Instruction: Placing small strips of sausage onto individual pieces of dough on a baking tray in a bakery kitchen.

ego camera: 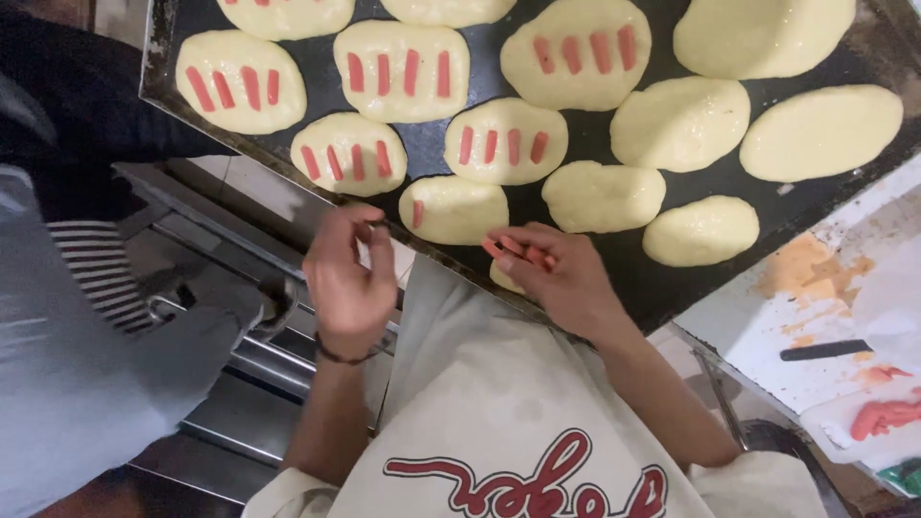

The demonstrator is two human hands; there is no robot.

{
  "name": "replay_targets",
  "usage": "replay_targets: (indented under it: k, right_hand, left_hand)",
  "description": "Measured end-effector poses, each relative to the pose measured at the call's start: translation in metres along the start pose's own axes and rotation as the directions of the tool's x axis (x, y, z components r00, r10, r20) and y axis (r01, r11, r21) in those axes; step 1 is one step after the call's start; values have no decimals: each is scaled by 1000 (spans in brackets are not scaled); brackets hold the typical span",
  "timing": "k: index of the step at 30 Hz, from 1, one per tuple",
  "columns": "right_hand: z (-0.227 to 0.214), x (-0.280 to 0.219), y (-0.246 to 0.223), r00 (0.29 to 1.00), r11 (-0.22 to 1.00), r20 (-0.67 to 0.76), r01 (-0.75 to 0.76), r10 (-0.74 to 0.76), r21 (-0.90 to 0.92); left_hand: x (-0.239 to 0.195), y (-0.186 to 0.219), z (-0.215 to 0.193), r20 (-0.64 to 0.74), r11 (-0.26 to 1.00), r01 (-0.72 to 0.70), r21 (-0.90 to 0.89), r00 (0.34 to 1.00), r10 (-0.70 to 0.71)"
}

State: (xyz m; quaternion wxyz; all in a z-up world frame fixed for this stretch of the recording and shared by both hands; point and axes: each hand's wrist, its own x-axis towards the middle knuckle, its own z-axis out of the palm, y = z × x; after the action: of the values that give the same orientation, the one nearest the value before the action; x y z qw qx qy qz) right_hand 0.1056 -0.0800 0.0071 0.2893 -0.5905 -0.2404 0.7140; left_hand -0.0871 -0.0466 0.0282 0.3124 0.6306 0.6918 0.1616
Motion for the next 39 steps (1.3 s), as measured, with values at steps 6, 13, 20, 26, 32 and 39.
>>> replay_targets:
  k: [6,13,20,26,32,39]
  right_hand:
    - [25,5,-8,998,993,58,-16,10,116]
    - [23,0,31,980,854,77,-195,181,482]
    - [15,-9,35,991,837,38,-128,127,532]
    - [17,-12,25,989,882,-101,-53,113,469]
    - [25,-12,11,966,914,-203,-69,161,400]
    - [33,-4,13,935,980,-339,-41,106,195]
  left_hand:
    - [11,7,-15,300,964,-59,-260,944,139]
    - [13,-4,9,117,944,-304,-131,940,319]
    - [29,-7,13,355,910,-382,-160,838,414]
    - [34,-19,24,506,912,-376,-165,761,406]
    - [42,-32,32,606,821,-570,-14,649,461]
    - [44,-36,45,531,635,-759,146,601,597]
